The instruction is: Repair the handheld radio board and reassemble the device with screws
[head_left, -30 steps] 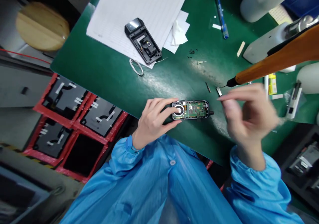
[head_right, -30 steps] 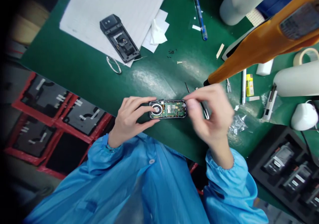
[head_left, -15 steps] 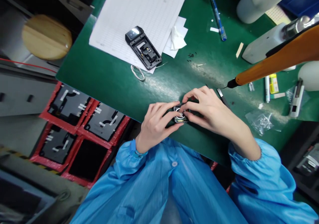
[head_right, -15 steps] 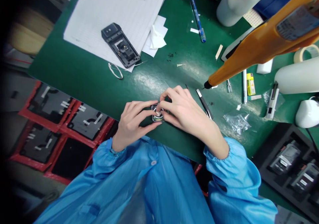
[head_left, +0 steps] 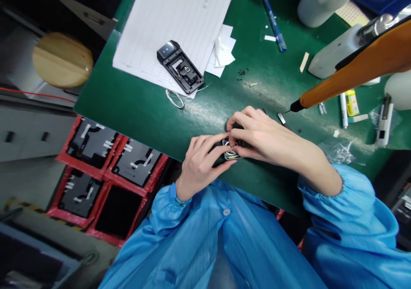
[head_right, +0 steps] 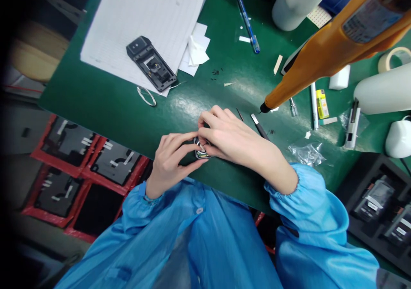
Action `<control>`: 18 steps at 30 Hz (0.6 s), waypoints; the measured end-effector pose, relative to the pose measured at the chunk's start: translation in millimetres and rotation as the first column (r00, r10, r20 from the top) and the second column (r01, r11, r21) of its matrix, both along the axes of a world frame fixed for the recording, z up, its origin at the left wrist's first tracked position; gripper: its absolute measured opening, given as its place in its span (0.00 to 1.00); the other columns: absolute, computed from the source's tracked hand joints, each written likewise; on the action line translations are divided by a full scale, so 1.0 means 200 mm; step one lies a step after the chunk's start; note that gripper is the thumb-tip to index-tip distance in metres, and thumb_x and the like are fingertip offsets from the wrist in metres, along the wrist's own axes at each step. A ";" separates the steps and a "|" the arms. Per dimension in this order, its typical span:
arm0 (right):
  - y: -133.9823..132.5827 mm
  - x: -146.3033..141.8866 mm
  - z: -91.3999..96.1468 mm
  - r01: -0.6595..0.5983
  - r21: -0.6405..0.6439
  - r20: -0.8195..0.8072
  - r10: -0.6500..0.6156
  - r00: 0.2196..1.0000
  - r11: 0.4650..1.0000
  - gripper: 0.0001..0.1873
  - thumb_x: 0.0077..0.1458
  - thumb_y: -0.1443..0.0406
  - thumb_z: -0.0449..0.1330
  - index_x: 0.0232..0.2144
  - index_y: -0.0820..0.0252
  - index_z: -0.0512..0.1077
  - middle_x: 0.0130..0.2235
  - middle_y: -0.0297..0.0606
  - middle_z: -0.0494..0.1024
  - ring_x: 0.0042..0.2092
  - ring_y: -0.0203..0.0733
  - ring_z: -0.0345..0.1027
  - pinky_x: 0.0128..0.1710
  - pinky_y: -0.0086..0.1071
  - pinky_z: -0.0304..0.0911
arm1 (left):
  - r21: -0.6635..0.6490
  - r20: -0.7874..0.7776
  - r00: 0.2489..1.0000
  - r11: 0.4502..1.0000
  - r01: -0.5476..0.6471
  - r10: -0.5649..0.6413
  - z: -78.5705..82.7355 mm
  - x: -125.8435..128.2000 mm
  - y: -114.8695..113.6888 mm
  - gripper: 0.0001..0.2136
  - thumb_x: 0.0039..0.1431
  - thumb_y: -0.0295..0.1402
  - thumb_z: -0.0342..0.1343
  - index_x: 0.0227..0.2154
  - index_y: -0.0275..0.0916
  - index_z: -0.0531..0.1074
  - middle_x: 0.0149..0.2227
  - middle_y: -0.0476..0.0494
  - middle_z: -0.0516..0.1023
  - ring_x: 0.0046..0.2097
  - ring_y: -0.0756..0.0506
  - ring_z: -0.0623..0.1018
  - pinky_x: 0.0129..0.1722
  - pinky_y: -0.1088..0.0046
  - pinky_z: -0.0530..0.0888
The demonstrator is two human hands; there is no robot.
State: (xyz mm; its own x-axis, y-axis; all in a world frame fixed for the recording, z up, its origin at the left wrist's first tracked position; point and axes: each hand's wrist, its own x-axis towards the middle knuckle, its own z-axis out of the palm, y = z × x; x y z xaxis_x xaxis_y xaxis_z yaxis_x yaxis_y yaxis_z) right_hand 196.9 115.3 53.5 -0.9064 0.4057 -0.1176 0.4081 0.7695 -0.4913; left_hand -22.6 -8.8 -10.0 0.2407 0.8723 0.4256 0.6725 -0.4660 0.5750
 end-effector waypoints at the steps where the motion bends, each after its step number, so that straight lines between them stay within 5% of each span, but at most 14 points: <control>1: 0.00 0.00 0.00 -0.007 0.009 0.005 0.007 1.000 1.000 0.14 0.80 0.59 0.56 0.43 0.58 0.77 0.56 0.52 0.79 0.55 0.58 0.67 0.48 0.47 0.61 | -0.001 0.000 1.000 1.000 0.002 -0.002 0.00 0.00 0.00 0.07 0.79 0.37 0.68 0.53 0.42 0.81 0.61 0.36 0.90 0.55 0.38 0.87 0.54 0.57 0.79; 8: -0.01 0.06 -0.03 0.097 -0.052 -0.047 -0.099 0.994 0.994 0.18 0.82 0.57 0.52 0.42 0.58 0.75 0.62 0.57 0.79 0.60 0.60 0.68 0.56 0.53 0.69 | 0.011 -0.001 1.000 1.000 0.012 -0.012 0.00 0.00 0.01 0.08 0.79 0.37 0.68 0.53 0.40 0.81 0.60 0.35 0.90 0.55 0.39 0.87 0.54 0.60 0.78; 13: -0.06 0.12 -0.04 0.210 -0.096 -0.143 -0.223 0.964 0.973 0.13 0.81 0.57 0.56 0.47 0.57 0.76 0.62 0.54 0.79 0.61 0.58 0.69 0.60 0.53 0.70 | 0.025 -0.019 1.000 1.000 0.014 -0.014 0.00 0.00 0.01 0.07 0.79 0.37 0.68 0.53 0.40 0.81 0.60 0.34 0.90 0.55 0.39 0.87 0.54 0.60 0.79; 18: -0.09 0.11 -0.08 0.197 -0.080 -0.208 -0.209 0.955 0.977 0.16 0.79 0.51 0.61 0.52 0.55 0.78 0.64 0.53 0.78 0.62 0.59 0.67 0.62 0.56 0.69 | 0.013 -0.017 1.000 1.000 0.018 -0.018 0.00 0.00 0.01 0.09 0.79 0.37 0.68 0.54 0.40 0.82 0.60 0.34 0.90 0.55 0.39 0.87 0.53 0.60 0.78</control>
State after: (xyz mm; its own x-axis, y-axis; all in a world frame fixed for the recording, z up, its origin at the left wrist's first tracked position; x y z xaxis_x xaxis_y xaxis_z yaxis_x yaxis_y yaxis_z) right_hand 218.8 96.8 37.2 -0.8121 0.5820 0.0415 0.4334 0.6492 -0.6250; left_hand -23.1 -6.8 -9.1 0.2639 0.8622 0.4325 0.6735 -0.4857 0.5572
